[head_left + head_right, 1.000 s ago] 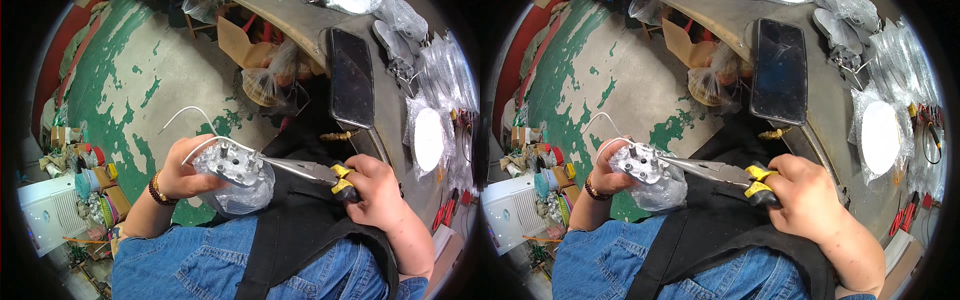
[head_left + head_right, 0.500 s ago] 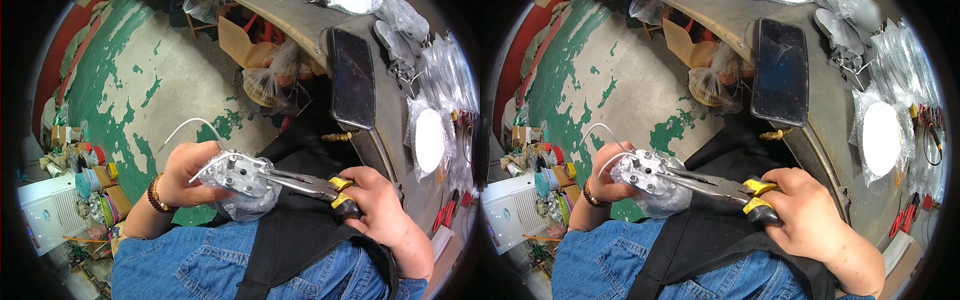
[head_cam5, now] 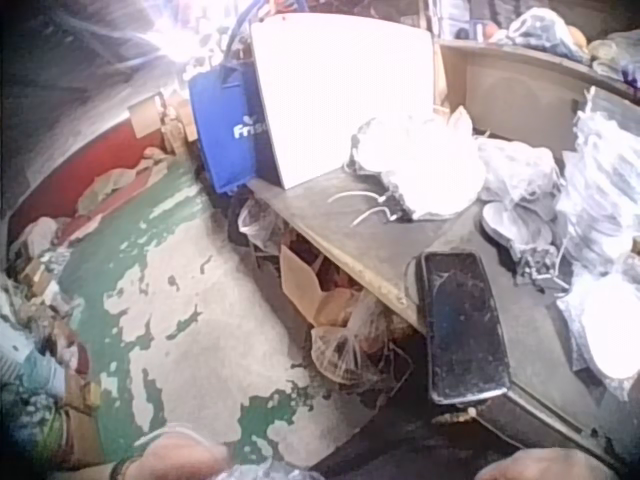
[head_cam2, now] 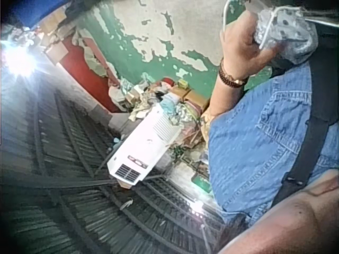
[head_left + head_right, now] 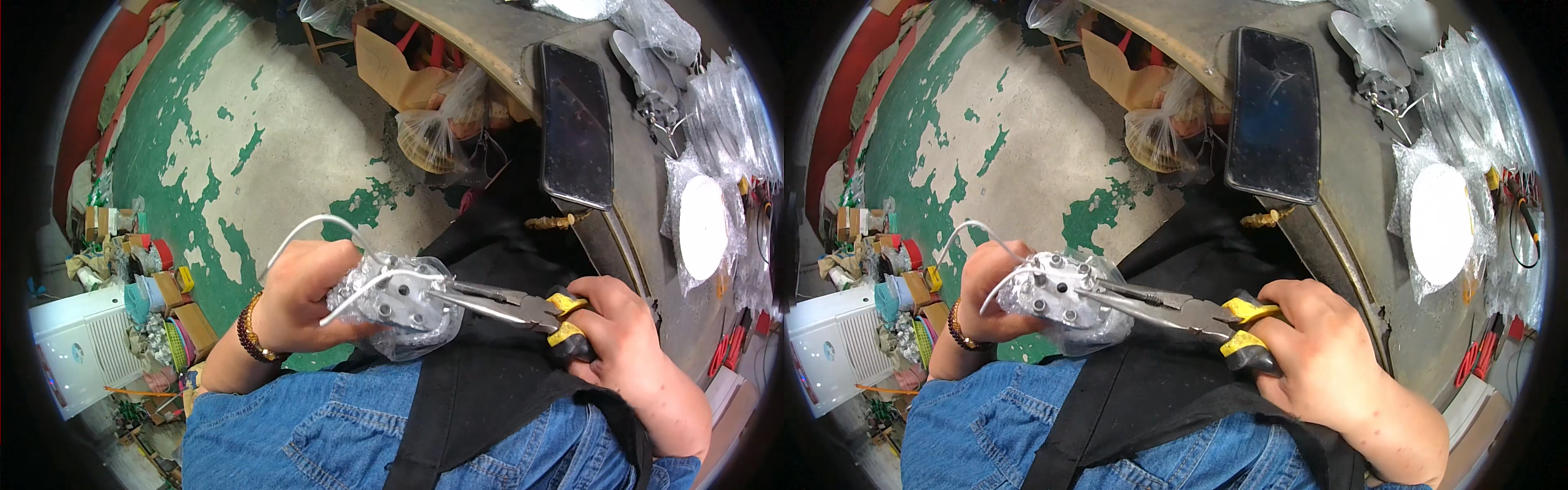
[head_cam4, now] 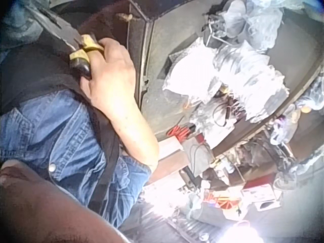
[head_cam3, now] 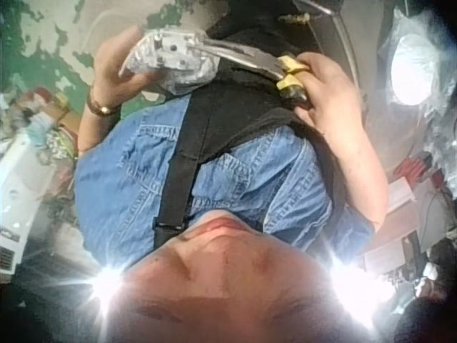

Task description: Assembling components for LED light fixtures, including connecting wires, applying protective wrap, and using pliers to secure parts.

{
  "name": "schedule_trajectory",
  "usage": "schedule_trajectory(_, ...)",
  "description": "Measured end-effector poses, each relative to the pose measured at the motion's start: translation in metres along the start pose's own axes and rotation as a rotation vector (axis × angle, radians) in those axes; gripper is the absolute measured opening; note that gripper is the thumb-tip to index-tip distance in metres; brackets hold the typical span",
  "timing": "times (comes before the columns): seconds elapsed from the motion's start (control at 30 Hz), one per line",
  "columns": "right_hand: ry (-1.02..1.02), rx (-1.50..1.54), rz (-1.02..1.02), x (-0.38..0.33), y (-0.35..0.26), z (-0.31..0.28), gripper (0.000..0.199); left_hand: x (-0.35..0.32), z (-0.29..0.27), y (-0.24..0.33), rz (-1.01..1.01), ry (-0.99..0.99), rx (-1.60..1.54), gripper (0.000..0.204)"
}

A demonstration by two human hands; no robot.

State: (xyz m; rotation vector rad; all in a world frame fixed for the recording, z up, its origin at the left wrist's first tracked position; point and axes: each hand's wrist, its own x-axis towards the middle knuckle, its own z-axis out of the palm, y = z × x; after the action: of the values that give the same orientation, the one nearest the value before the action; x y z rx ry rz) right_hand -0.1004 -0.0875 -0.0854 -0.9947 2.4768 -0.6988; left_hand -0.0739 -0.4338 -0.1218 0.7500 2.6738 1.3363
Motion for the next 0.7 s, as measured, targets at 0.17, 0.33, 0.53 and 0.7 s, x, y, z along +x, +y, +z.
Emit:
schedule_trajectory(0.17,0.229,-0.216,-0.119,0.003,0.008,0.009,0.037,0.003,0.011,-0.008,-0.042,-0.021,-0.233,0.034)
schedule_trajectory(0.33,0.306,-0.284,-0.143,0.007,0.014,0.017,0.036,0.001,0.016,-0.011,-0.098,-0.031,-0.361,0.03)
schedule_trajectory(0.53,-0.006,0.301,0.011,-0.005,0.018,0.029,0.036,-0.003,0.025,-0.009,-0.087,0.054,-0.349,0.032)
schedule_trajectory(0.7,0.028,0.301,-0.018,-0.007,0.023,0.033,0.039,-0.001,0.029,-0.005,-0.071,0.106,-0.343,0.03)
